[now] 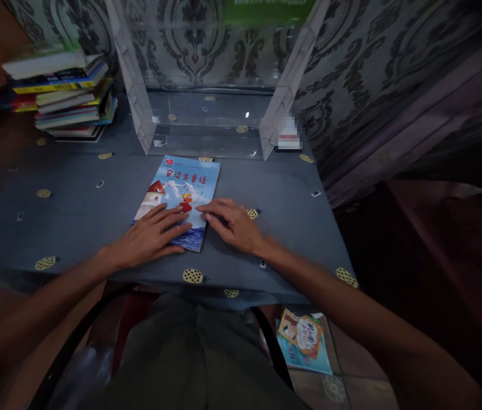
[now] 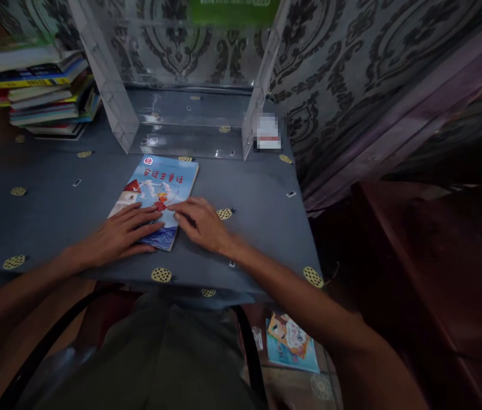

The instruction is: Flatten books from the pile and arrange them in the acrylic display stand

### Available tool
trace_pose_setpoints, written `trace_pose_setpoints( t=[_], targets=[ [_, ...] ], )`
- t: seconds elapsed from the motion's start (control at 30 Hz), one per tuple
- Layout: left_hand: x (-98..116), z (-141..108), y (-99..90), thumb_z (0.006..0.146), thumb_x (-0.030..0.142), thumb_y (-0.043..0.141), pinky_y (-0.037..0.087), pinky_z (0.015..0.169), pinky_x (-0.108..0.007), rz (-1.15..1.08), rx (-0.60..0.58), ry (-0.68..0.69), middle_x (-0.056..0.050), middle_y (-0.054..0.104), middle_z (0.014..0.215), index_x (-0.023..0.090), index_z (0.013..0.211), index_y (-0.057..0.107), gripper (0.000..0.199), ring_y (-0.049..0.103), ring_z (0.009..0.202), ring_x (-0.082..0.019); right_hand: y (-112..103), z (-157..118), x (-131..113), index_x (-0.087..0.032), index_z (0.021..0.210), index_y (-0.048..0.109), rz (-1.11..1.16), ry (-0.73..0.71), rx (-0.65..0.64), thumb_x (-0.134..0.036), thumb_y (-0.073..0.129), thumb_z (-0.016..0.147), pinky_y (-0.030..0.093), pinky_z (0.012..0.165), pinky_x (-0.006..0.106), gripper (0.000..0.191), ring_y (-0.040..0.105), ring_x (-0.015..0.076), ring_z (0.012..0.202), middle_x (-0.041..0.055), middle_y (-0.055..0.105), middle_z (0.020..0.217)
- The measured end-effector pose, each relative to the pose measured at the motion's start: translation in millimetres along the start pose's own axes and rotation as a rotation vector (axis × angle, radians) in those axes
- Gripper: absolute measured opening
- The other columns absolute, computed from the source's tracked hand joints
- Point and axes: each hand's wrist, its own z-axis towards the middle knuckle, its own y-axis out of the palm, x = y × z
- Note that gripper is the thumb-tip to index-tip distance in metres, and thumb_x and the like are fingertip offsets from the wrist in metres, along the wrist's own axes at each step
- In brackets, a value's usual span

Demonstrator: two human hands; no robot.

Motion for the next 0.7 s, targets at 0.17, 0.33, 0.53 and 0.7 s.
trace_pose_setpoints(
  t=[0.17, 0.33, 0.53, 0.7],
  targets=[
    [1.4, -2.9, 2.6, 0.101, 0.039, 0.052, 0.041, 0.116, -0.051, -0.032, 0.082, 0.019, -0.008, 0.066, 0.136, 0.022, 0.131, 0.062, 0.035, 0.055, 0.135, -0.025, 4.0, -11.7, -14.4, -0.023, 0.123, 0.068, 0.218, 0.073, -0.025, -0.027, 0.048, 0.102, 0.054, 0.092, 0.038, 0.029, 0.069, 0.018, 0.095, 0.0047, 0.077, 0.098],
    [4.7, -0.7, 2.8, 0.103, 0.029, 0.048, 0.045, 0.113, -0.049, -0.036, 0.146, 0.015, -0.007, 0.07, 0.131, 0.019, 0.128, 0.064, 0.031, 0.06, 0.129, -0.024, 3.0, -12.9, -16.1, -0.023, 0.124, 0.068, 0.392, 0.199, -0.026, -0.032, 0.047, 0.102, 0.055, 0.092, 0.036, 0.031, 0.072, 0.0168, 0.094, 0.0041, 0.078, 0.096],
    [6.4, -0.6, 2.8, 0.101, 0.024, 0.048, 0.045, 0.112, -0.051, -0.053, 0.182, 0.019, -0.007, 0.071, 0.128, 0.018, 0.124, 0.066, 0.03, 0.061, 0.128, -0.025, 1.6, -13.1, -21.0, -0.022, 0.122, 0.069, 0.481, 0.185, -0.026, -0.033, 0.048, 0.102, 0.056, 0.091, 0.034, 0.031, 0.073, 0.0153, 0.092, 0.0044, 0.078, 0.096],
    [5.8, -2.9, 4.0, 0.1, 0.032, 0.052, 0.043, 0.114, -0.051, -0.047, 0.168, 0.029, -0.008, 0.07, 0.13, 0.02, 0.128, 0.064, 0.032, 0.059, 0.13, -0.025, 2.0, -16.8, -25.3, -0.021, 0.121, 0.067, 0.355, 0.015, -0.054, -0.026, 0.044, 0.103, 0.055, 0.089, 0.038, 0.03, 0.07, 0.0166, 0.09, 0.0048, 0.076, 0.091]
  ],
)
